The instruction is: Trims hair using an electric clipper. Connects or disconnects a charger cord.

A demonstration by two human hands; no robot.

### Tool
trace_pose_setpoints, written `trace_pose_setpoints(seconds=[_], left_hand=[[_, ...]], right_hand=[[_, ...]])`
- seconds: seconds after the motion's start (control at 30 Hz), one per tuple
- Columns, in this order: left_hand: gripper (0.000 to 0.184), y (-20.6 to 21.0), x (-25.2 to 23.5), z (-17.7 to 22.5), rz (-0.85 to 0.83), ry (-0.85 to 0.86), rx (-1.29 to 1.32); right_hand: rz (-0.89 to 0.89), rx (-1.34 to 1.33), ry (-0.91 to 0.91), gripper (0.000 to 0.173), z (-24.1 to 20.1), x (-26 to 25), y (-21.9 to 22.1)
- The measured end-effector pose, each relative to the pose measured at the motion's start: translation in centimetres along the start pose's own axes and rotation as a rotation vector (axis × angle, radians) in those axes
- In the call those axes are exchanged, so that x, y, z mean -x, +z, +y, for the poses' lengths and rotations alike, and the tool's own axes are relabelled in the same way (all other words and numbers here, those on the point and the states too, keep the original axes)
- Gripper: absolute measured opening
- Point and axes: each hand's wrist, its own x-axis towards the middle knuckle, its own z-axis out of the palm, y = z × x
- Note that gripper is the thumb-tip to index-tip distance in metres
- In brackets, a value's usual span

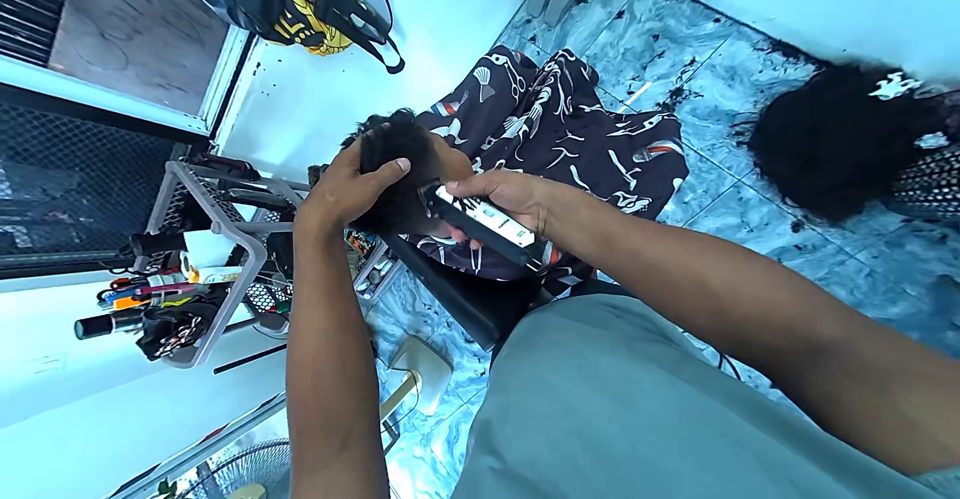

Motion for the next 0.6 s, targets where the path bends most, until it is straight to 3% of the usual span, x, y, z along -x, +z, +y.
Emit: trace_pose_setpoints(seconds=[0.07, 0.2, 0.33, 0.47, 0.6], left_hand=[[0.063, -0.1, 0.0, 0.1, 0.002, -0.003, -0.002], [0.064, -0.1, 0.0, -0.1, 0.003, -0.011, -0.020], [0.063, -0.1, 0.0, 0.0, 0.005, -0.011, -0.001], [0.063, 0.0, -0.1, -0.2, -0.001, -0.013, 0.010], [0.061, -0.1, -0.2, -0.2, 0.001, -0.020, 0.012]], right_hand=[[0.034, 0.040, 0.047, 0.036, 0.0, 0.2, 0.0], [-0.036, -0.035, -0.056, 0.041, -0.8, 0.2, 0.4], [0.045, 0.049, 0.072, 0.036, -0.3, 0.3, 0.3], [-0.040, 0.027, -0.034, 0.041, -0.9, -0.1, 0.0], [0.218, 0.327, 0.032, 0.034, 0.4, 0.7, 0.9]])
